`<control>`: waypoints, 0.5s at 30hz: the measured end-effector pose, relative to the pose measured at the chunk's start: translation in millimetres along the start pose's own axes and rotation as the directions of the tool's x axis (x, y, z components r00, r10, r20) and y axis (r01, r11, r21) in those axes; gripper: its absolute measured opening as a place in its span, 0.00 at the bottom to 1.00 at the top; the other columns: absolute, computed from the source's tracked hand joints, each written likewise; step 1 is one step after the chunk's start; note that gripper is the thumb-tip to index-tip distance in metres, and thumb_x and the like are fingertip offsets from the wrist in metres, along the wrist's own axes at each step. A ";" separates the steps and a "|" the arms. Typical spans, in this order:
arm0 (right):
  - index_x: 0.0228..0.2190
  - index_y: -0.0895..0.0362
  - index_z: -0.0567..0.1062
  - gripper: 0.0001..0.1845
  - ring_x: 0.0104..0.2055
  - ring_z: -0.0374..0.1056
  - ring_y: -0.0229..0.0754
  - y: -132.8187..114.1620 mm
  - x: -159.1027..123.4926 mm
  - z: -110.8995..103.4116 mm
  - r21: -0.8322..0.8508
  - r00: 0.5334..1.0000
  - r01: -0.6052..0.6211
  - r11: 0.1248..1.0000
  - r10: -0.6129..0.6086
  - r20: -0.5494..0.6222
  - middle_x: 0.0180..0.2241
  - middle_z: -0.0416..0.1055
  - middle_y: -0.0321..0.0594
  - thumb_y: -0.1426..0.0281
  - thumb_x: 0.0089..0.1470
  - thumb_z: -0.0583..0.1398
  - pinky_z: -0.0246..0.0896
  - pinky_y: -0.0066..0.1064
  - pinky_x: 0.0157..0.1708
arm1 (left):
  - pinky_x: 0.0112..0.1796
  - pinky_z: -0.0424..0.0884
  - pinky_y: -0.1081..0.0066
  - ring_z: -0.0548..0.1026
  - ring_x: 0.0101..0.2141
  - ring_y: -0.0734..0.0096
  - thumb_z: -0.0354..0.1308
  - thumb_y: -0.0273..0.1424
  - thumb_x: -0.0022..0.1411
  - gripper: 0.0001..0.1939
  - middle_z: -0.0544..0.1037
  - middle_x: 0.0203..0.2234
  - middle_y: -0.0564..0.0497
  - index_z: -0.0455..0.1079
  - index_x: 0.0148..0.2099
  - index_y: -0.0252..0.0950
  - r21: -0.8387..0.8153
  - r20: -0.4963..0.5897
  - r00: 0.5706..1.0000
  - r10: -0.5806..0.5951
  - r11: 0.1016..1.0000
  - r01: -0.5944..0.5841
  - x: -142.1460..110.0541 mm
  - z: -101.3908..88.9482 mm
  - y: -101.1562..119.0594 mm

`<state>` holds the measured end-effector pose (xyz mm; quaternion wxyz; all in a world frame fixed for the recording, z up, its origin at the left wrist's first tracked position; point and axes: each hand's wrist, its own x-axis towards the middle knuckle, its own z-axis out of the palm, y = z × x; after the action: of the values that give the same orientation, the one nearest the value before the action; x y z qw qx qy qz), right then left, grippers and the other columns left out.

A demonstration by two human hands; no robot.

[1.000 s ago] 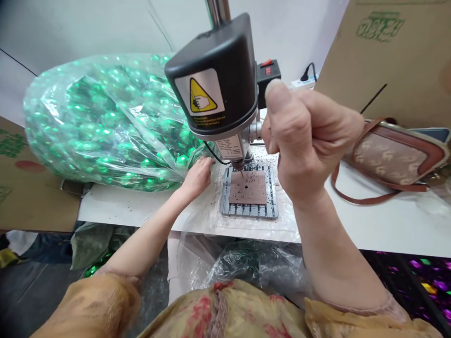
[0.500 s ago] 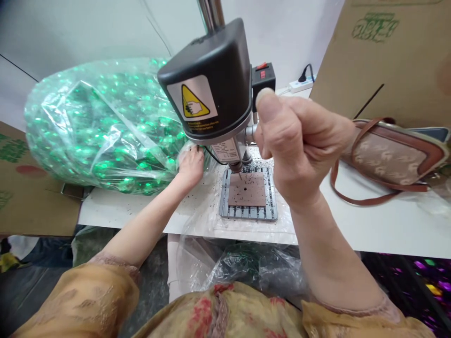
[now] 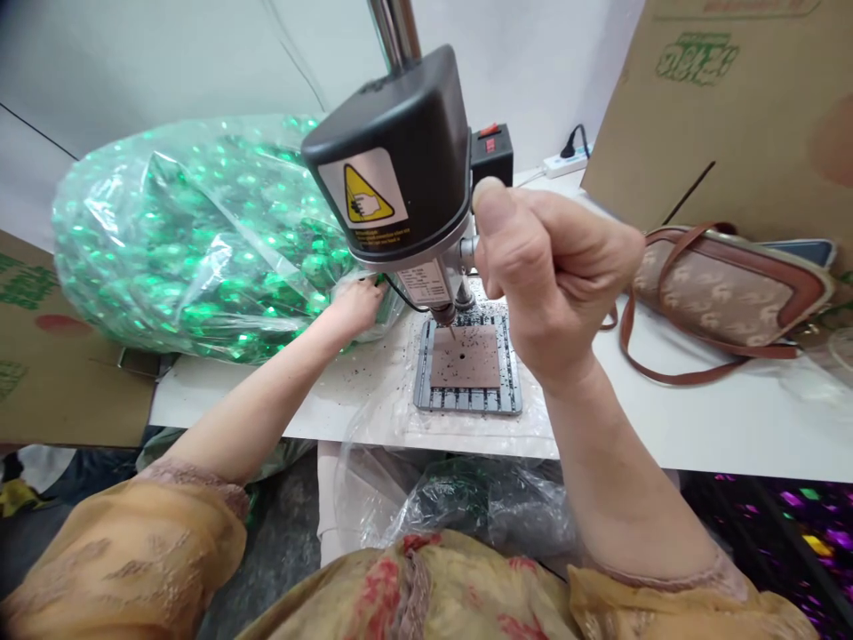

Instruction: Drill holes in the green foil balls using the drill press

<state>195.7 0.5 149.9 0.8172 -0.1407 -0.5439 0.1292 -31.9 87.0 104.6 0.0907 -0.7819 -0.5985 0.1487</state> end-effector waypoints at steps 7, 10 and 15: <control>0.10 0.58 0.54 0.31 0.14 0.49 0.27 2.8 1.5 2.3 0.006 0.999 0.050 0.999 -0.050 0.005 0.11 0.46 0.29 0.67 0.60 0.60 0.38 0.30 0.16 | 0.47 0.69 0.64 0.76 0.50 0.52 0.47 0.15 0.61 0.27 0.76 0.49 0.32 0.65 0.62 0.25 0.050 0.024 0.997 0.078 0.996 -0.080 -3.5 -1.0 -14.3; 0.11 0.58 0.55 0.30 0.15 0.50 0.27 2.8 1.5 1.0 0.013 0.999 0.046 0.999 -0.047 0.018 0.11 0.46 0.29 0.68 0.60 0.60 0.38 0.30 0.16 | 0.42 0.70 0.64 0.77 0.47 0.51 0.48 0.15 0.59 0.30 0.77 0.46 0.35 0.62 0.64 0.29 0.070 -0.058 0.992 0.116 0.991 -0.112 -10.2 0.2 -19.1; 0.11 0.57 0.56 0.29 0.15 0.49 0.27 3.2 1.3 0.1 0.043 0.998 0.047 0.998 -0.048 0.031 0.11 0.46 0.29 0.68 0.60 0.60 0.38 0.30 0.15 | 0.41 0.70 0.62 0.76 0.46 0.52 0.50 0.20 0.62 0.23 0.74 0.49 0.36 0.65 0.59 0.32 0.094 -0.195 0.969 0.154 0.986 -0.137 -24.1 15.4 -24.1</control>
<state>195.9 3.9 149.9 0.8139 -0.1085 -0.5573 0.1233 -64.9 69.6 100.9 0.1707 -0.8305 -0.5209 0.0987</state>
